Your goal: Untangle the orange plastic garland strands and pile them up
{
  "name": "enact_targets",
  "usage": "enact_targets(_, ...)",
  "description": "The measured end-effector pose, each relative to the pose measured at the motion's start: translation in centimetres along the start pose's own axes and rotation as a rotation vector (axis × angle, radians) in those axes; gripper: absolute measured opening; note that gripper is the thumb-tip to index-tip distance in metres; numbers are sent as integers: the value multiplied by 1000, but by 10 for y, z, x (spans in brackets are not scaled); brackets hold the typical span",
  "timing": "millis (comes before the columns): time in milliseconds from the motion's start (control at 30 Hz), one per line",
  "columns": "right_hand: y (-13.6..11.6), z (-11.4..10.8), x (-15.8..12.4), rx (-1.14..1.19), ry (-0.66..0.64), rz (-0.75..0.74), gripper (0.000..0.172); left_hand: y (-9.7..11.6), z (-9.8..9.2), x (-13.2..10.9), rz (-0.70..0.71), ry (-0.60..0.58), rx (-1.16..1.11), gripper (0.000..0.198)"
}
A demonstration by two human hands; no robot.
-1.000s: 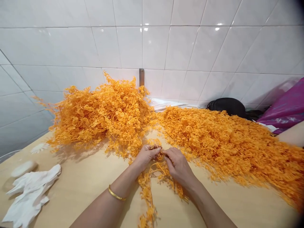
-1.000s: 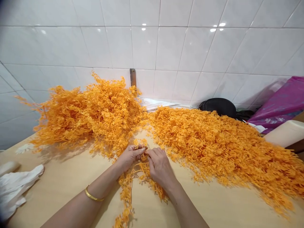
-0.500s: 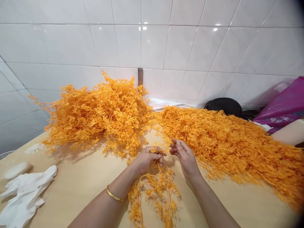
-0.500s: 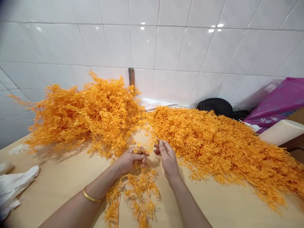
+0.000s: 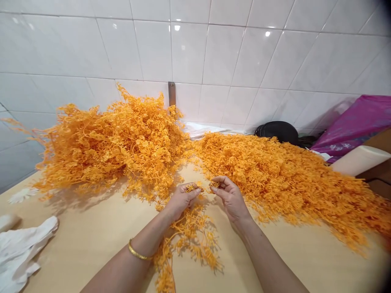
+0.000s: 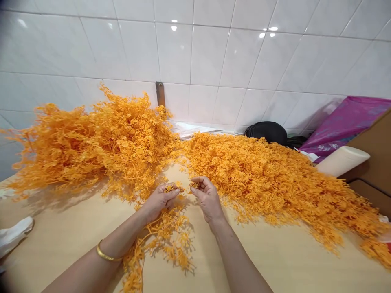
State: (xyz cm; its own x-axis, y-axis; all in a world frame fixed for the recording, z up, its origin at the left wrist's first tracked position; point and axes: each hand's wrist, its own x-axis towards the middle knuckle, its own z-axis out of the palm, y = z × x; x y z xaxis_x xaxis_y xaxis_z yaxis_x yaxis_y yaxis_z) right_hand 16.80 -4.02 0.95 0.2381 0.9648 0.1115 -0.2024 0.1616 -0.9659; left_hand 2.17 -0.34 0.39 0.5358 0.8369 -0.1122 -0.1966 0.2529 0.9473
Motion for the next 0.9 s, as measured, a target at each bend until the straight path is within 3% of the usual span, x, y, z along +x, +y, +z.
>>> enact_targets(200, -2, -3, 1, 16, -46, 57, 27, 0, -1, 1, -6, 17, 8, 25)
enact_targets(333, 3, -2, 2, -137, 76, -81, 18, 1, -1, 0, -5, -10, 68, 27)
enact_targets(467, -2, -2, -1, -510, 169, -287, 9, 3, 0, -2, -30, -52, 150, 28)
enact_targets(533, -10, -10, -1, -708, 258, -411, 9, 2, -2, -2, -37, -59, 185, 27)
enact_targets(600, -20, -24, 2, -823, 455, -501, 11, 1, -4, -2, -35, -67, 176, 26)
enact_targets(667, -27, -39, 6, -849, 666, -516, 13, -1, -7, -2, -18, -80, 124, 25)
enact_targets(700, -28, -43, 8, -850, 693, -498, 14, -1, -8, -2, -8, -85, 94, 24)
enact_targets(767, -27, -44, 9, -836, 597, -449, 17, -2, -8, -1, 4, -79, 48, 23)
enact_targets(900, -17, -24, 5, -712, 252, -319, 19, -1, -9, 0, 8, -46, -40, 21)
